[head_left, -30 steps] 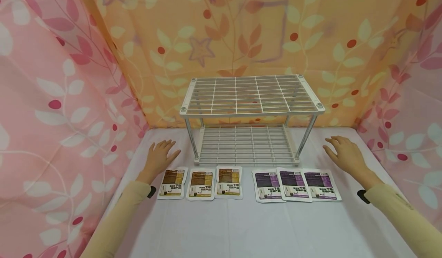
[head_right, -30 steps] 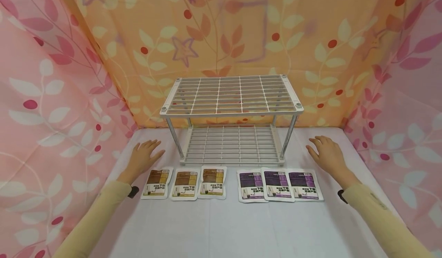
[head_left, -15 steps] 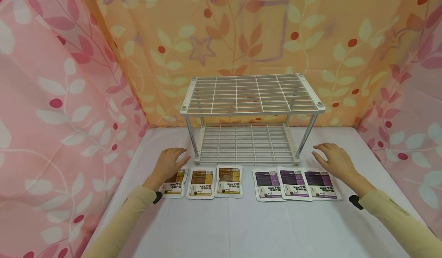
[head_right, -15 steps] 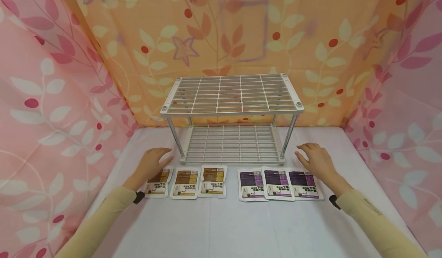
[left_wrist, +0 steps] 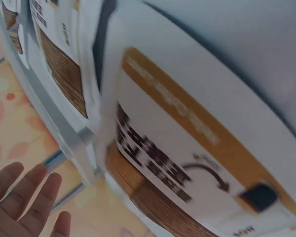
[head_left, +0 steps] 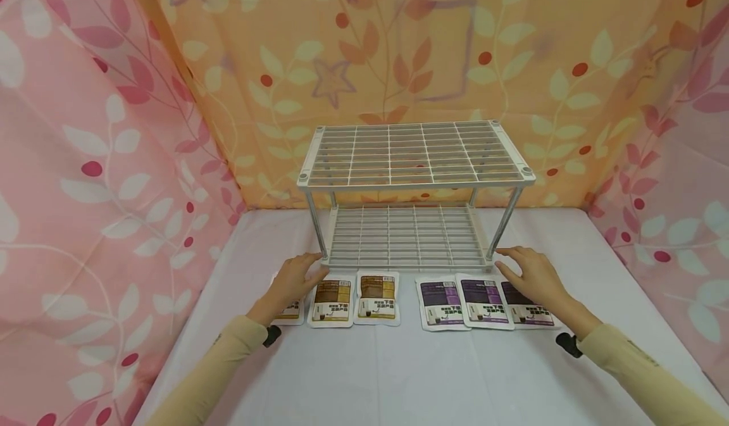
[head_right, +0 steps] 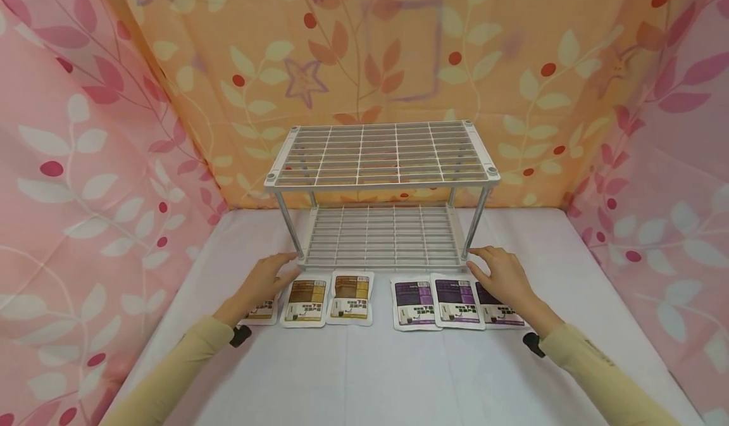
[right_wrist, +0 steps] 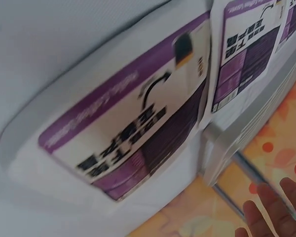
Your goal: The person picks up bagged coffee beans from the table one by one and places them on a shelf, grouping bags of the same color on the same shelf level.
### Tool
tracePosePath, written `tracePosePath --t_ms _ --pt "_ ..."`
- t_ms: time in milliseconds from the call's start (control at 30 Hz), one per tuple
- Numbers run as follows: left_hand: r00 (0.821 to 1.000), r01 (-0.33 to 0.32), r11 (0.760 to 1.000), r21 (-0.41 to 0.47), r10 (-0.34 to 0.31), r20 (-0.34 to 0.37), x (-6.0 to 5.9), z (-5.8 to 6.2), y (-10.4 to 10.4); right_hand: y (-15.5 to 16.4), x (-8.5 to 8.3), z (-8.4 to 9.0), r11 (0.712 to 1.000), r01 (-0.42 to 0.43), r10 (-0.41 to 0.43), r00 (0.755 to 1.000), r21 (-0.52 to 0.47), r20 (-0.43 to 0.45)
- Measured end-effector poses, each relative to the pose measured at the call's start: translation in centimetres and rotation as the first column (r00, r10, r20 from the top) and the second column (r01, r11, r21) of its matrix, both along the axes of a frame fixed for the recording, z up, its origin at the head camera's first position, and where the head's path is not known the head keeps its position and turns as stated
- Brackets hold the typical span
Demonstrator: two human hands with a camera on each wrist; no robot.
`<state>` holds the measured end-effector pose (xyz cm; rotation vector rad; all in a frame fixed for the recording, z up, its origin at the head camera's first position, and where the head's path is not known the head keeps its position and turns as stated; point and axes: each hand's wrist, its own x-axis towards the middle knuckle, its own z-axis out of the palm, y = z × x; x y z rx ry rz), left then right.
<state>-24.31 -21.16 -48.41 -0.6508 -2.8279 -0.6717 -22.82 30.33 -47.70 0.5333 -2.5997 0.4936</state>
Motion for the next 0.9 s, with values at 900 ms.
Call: tracePosePath --t_ms 900 --pt "0.935 0.091 0.967 0.238 -0.166 0.315 2.2 -0.7 3.9 -7.3 0.3 -2.2 0.954 -0.22 0.27 0.925 -0.202 0.267"
